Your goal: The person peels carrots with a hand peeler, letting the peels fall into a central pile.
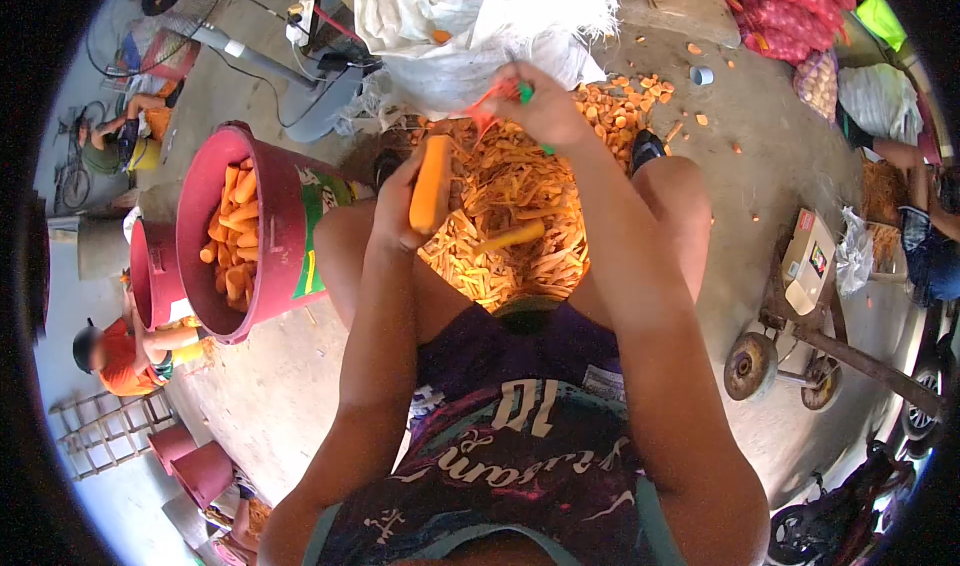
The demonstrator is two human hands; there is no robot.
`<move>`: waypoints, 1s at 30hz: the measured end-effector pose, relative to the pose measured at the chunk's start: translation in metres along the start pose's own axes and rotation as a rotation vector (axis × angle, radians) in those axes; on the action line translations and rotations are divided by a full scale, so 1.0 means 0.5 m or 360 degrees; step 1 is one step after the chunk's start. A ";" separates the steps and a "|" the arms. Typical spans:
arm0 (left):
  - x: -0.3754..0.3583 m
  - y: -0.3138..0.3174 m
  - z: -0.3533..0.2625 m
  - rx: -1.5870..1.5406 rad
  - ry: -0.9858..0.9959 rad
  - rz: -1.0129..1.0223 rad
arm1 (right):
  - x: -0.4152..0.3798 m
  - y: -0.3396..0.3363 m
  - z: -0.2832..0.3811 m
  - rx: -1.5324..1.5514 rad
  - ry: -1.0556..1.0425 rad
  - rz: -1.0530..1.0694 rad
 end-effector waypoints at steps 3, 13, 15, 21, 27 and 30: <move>0.075 -0.050 0.002 -0.0323 0.0016 0.0152 | -0.059 0.104 0.059 -0.0232 -0.0530 0.0308; 0.006 0.052 0.020 -0.0172 -0.0153 0.0531 | -0.034 0.069 0.042 -0.0147 -0.0574 0.0301; -0.011 0.020 0.016 0.0058 -0.0090 0.0133 | 0.015 0.001 -0.007 0.0168 -0.0292 0.0077; 0.023 -0.003 -0.022 -0.0258 0.0096 0.0240 | -0.017 0.027 0.031 0.0027 -0.0368 0.0058; 0.045 -0.010 0.004 -0.0383 0.0043 0.0079 | -0.084 0.134 0.075 -0.0188 -0.0506 0.0525; 0.042 -0.009 0.012 -0.0315 -0.0013 0.0147 | -0.067 0.127 0.049 -0.0145 -0.0431 0.0565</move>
Point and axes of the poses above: each hand's wrist, its own x-axis towards the middle knuckle, its own y-axis out of the palm, z = x × y, the point moved 10 cm from there along x, towards the middle knuckle, and after that the axes turned 4 degrees about -z, right-handed, at the moved point
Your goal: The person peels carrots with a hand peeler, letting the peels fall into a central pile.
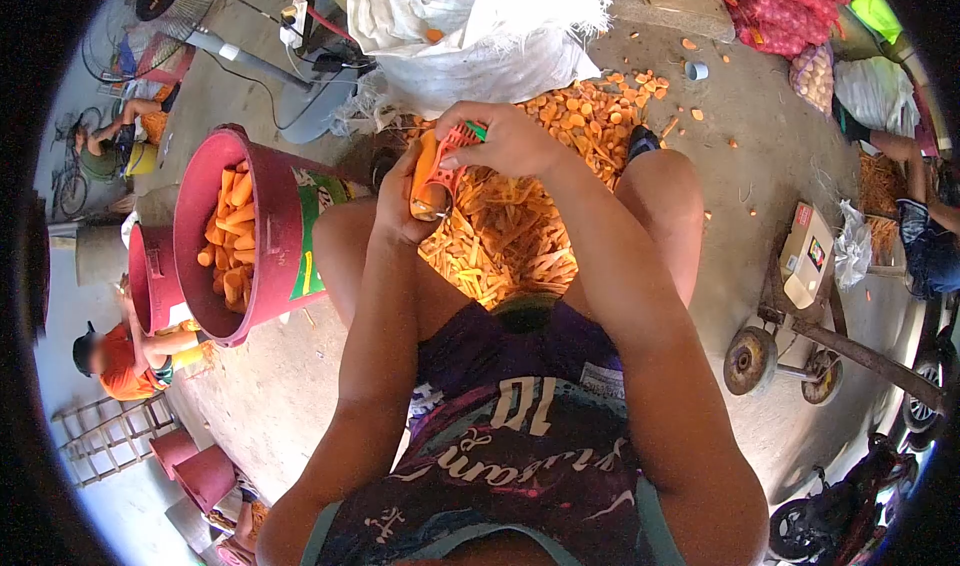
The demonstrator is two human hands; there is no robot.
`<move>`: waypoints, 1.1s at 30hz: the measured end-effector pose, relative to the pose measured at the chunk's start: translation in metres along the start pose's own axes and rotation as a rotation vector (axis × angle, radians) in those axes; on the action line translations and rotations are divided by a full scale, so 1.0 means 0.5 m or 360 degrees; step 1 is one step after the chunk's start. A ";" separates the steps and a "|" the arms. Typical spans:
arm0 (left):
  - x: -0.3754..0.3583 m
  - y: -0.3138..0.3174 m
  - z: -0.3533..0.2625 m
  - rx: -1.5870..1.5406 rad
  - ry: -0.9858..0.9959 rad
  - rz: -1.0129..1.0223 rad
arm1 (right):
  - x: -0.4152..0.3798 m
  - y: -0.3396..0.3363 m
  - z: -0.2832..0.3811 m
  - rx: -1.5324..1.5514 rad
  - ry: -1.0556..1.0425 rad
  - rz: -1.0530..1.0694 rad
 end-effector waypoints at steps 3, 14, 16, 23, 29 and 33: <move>-0.023 0.021 0.002 0.0106 -0.0096 0.0203 | 0.016 -0.062 -0.038 -0.0027 -0.0159 -0.0269; 0.008 -0.056 -0.026 -0.0032 0.0048 -0.0184 | -0.002 -0.035 0.008 -0.0237 -0.0083 -0.0319; -0.002 -0.013 -0.027 0.0021 0.0111 -0.0224 | -0.010 0.025 0.030 -0.0251 -0.0132 -0.0005; -0.021 0.006 0.009 0.0349 -0.0118 0.0167 | 0.005 -0.071 -0.039 -0.0122 -0.0168 -0.0312; -0.055 0.007 0.007 0.0543 -0.0123 0.0172 | 0.015 -0.141 -0.075 0.0079 0.0073 -0.0564; 0.005 -0.060 -0.028 0.0183 0.0071 -0.0152 | -0.012 -0.033 0.028 -0.0260 -0.0140 -0.0225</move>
Point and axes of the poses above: each hand's wrist, its own x-axis towards the middle knuckle, its own y-axis out of the palm, z = x × y, the point moved 10 cm from there along x, towards the middle knuckle, and after that the axes turned 4 degrees about -z, right-handed, at the moved point
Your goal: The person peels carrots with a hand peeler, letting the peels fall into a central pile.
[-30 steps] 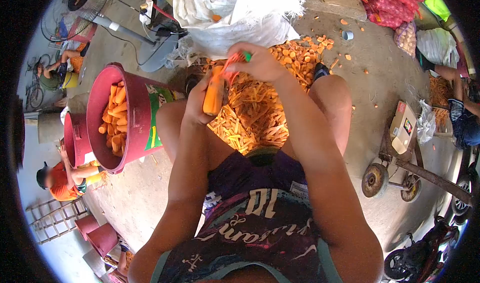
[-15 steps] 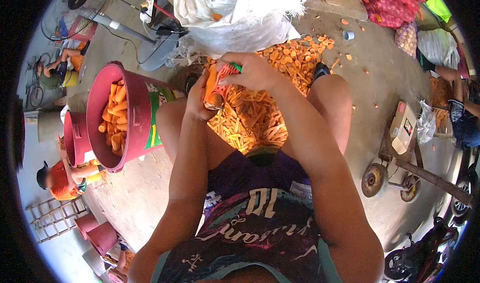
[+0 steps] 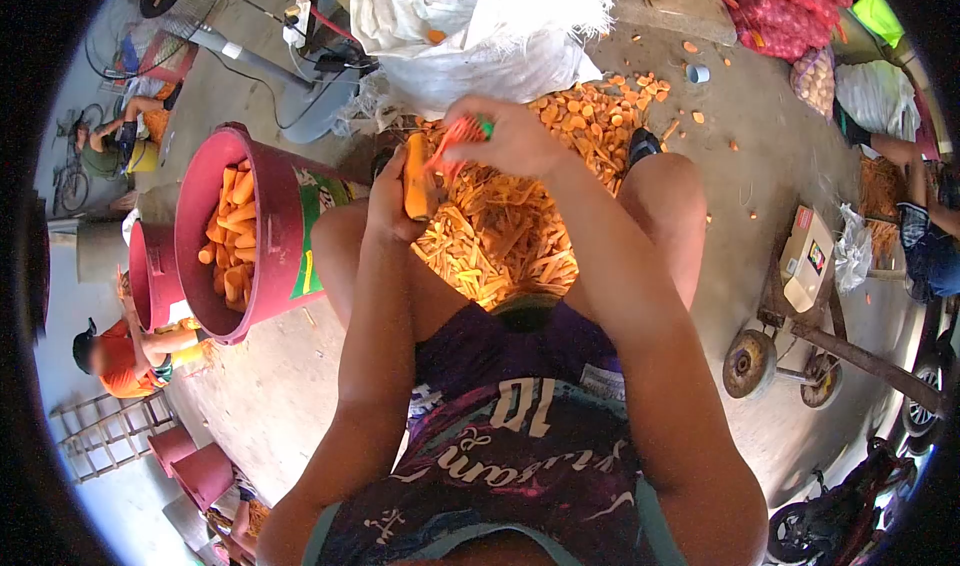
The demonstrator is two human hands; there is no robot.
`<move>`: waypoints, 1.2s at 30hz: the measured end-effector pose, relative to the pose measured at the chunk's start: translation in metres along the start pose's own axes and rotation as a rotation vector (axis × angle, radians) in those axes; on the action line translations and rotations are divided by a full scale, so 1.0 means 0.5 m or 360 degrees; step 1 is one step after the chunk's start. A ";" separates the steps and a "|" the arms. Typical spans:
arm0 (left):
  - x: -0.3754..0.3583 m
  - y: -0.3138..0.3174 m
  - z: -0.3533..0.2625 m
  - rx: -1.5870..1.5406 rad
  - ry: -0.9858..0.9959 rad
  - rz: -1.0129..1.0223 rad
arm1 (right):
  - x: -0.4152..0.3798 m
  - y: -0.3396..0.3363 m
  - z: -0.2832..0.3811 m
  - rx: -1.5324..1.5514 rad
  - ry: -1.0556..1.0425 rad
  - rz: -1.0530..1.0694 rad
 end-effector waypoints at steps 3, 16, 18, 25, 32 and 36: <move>-0.024 0.049 0.002 -0.0110 0.0017 -0.0159 | -0.010 0.054 0.009 0.0045 0.0006 0.0221; -0.061 0.043 0.011 0.0334 -0.0142 0.0154 | 0.022 -0.081 -0.133 0.0344 0.0290 -0.0316; -0.024 0.012 -0.005 0.0028 -0.0049 0.0095 | 0.020 -0.057 -0.096 0.0505 0.0223 -0.0257; -0.038 0.050 0.005 -0.0028 -0.0011 -0.0239 | -0.005 0.035 -0.019 -0.0069 0.0085 0.0203; -0.089 0.083 0.022 0.0396 -0.0165 -0.0120 | 0.019 -0.097 -0.105 -0.0060 0.0379 -0.0286; -0.053 0.033 0.011 0.0206 -0.0054 -0.0036 | 0.025 -0.103 -0.127 0.0023 0.0287 -0.0335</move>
Point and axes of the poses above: each hand's wrist, its own x-axis towards the middle knuckle, its own y-axis out of the palm, z = x × y, the point moved 10 cm from there along x, towards the middle knuckle, and after that the axes turned 4 degrees about -z, right-handed, at the moved point
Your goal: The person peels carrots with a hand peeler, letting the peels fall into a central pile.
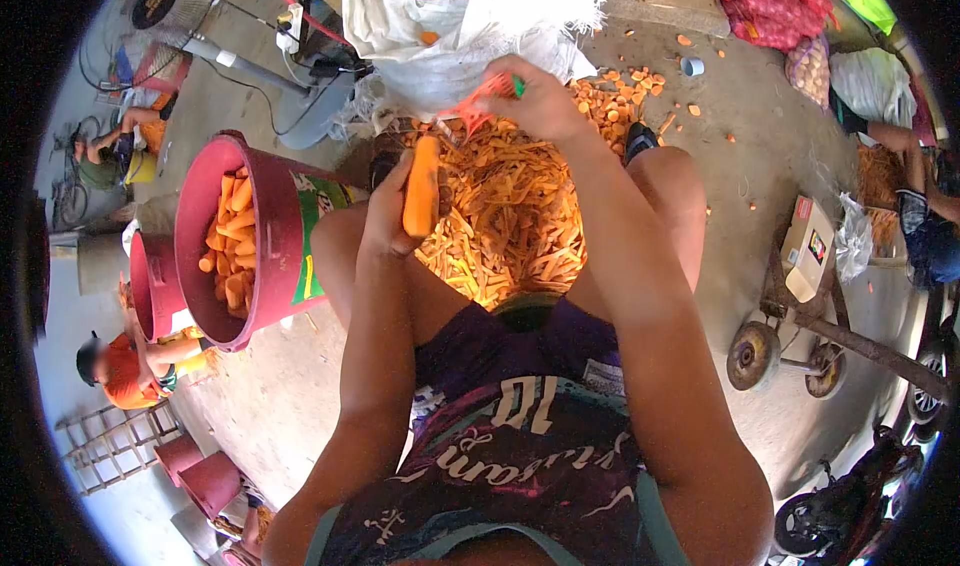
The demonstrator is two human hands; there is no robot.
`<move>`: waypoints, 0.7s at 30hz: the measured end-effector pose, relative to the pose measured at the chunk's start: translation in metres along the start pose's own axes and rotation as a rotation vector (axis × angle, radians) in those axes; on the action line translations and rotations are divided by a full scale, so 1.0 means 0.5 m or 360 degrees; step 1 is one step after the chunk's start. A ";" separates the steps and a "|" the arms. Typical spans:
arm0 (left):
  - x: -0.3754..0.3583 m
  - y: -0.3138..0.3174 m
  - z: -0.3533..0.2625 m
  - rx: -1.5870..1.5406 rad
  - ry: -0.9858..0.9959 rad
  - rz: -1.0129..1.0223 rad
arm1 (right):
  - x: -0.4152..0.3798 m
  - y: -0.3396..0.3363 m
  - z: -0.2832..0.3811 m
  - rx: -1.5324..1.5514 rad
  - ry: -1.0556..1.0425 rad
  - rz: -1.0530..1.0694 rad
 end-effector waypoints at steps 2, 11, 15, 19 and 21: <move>0.057 -0.055 0.001 -0.0122 0.0024 0.0077 | -0.031 0.035 0.069 -0.0078 -0.0180 0.0052; 0.030 0.021 0.004 -0.0034 0.0026 0.0102 | -0.050 0.091 0.081 -0.0151 -0.0301 0.0374; -0.019 0.033 0.001 0.0226 0.0017 0.0028 | -0.012 0.009 0.026 -0.0218 -0.0134 0.0076; -0.015 0.012 0.009 0.0237 -0.0040 0.0044 | 0.019 -0.041 -0.052 -0.0132 0.0100 -0.0220; 0.018 -0.025 0.003 0.0183 0.0019 -0.0045 | -0.018 0.001 0.040 -0.0279 0.0087 -0.0003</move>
Point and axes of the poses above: each hand's wrist, its own x-axis towards the middle knuckle, its own y-axis out of the palm, z = x × y, the point moved 10 cm from there along x, towards the middle knuckle, and after that the axes turned 4 degrees about -z, right-handed, at the moved point
